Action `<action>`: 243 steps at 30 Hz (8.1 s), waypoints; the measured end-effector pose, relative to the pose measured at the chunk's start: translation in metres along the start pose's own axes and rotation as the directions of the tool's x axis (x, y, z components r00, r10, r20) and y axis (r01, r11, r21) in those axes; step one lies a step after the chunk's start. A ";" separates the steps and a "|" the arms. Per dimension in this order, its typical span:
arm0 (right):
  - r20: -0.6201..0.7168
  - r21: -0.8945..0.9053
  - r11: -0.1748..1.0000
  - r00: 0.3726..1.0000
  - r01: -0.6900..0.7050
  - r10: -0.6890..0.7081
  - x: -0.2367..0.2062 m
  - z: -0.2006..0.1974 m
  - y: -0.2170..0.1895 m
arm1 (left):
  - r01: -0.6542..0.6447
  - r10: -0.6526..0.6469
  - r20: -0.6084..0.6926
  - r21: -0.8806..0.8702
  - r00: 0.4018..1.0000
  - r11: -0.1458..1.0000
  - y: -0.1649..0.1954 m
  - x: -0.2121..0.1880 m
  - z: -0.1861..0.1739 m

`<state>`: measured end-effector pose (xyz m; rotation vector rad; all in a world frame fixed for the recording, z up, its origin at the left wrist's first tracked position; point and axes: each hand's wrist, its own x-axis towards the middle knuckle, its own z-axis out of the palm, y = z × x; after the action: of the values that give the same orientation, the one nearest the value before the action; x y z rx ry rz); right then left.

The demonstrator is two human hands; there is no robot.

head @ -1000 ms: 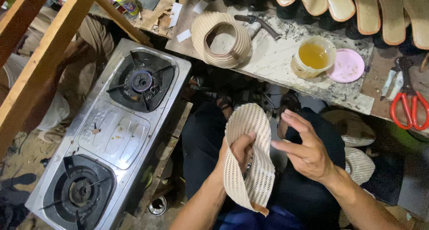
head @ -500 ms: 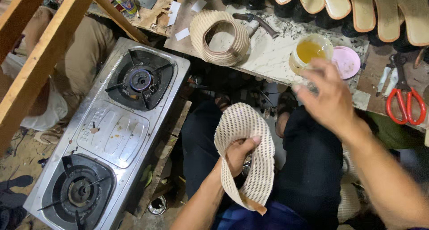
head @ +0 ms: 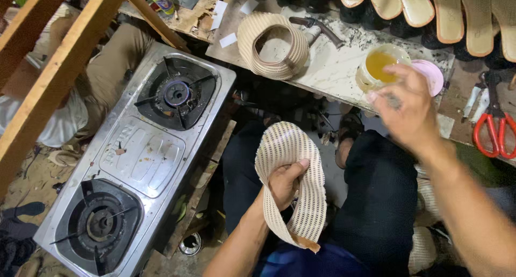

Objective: The person sits on the floor and folds the edge of a woven mesh shoe upper, dipping their fingers into a cup of glue and pressing the folded edge to secure it. They work the upper around its opening, then set it with a pile of finished uppers and pick up another piece.

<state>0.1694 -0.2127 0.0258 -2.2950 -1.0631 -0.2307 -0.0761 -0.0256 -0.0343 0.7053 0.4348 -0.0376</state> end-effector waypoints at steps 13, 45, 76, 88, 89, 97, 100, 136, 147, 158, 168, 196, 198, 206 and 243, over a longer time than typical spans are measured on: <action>0.036 0.311 0.897 0.939 0.316 -0.343 -0.074 0.024 -0.082 | 0.066 -0.060 0.074 -0.082 0.995 0.994 0.004 0.001 0.013; 0.046 -0.217 0.973 0.997 0.078 -0.070 0.039 0.011 0.017 | 0.036 -0.021 -0.046 0.358 0.999 0.933 0.003 -0.001 0.008; 0.023 0.219 0.889 0.909 0.401 -0.416 -0.095 0.026 -0.070 | 0.009 -0.019 0.094 0.107 0.995 0.994 -0.002 0.018 -0.003; 0.271 0.652 0.718 0.959 -0.243 0.079 -0.107 0.045 -0.094 | -0.097 0.268 -0.181 0.630 0.946 0.770 0.006 0.022 0.008; 0.361 0.699 0.612 0.921 -0.371 0.146 -0.105 0.048 -0.098 | -0.063 0.360 -0.171 0.829 0.917 0.555 0.007 0.021 0.010; 0.429 0.514 0.768 0.890 -0.382 0.156 -0.065 0.032 -0.086 | -0.098 0.098 0.018 0.384 0.995 0.918 -0.004 0.010 -0.015; 0.216 0.195 0.980 0.973 0.043 -0.086 -0.032 0.019 -0.052 | -0.188 0.183 0.045 0.306 0.982 0.933 -0.014 0.011 -0.028; 0.125 0.421 0.856 0.916 0.300 -0.382 -0.093 0.029 -0.063 | 0.015 -0.038 0.102 0.211 0.994 0.977 0.009 0.003 0.005; 0.387 0.852 0.276 0.890 -0.445 0.240 -0.126 0.052 -0.087 | -0.304 0.314 0.066 0.490 0.947 0.817 0.026 0.011 0.034; 0.166 0.546 0.838 0.981 -0.004 -0.103 -0.113 0.029 -0.083 | 0.076 -0.086 0.143 0.075 0.986 0.994 0.017 -0.006 0.012; 0.135 0.336 0.920 0.956 0.204 -0.261 -0.106 0.027 -0.075 | -0.023 -0.023 0.186 0.241 0.982 0.970 0.019 -0.001 0.010; 0.061 0.256 0.889 0.912 0.379 -0.406 -0.102 0.013 -0.078 | -0.104 0.022 0.239 0.337 0.971 0.936 -0.001 -0.005 -0.008; 0.036 0.359 0.842 0.896 0.402 -0.443 -0.106 0.016 -0.081 | -0.086 0.022 0.255 0.240 0.967 0.967 -0.006 -0.001 -0.014; 0.047 0.391 0.918 0.994 0.069 -0.095 -0.139 0.026 -0.072 | -0.072 0.073 0.042 -0.036 0.996 0.997 -0.002 -0.009 0.008; -0.127 0.411 0.272 0.241 -0.870 0.962 -0.345 -0.074 0.084 | 0.206 -0.233 -0.064 0.719 0.970 0.663 -0.125 0.047 -0.085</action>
<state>0.0086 -0.5189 -0.0849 -2.0951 0.5894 0.0103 -0.0872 -0.0619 -0.1880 1.4373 0.4702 -0.4797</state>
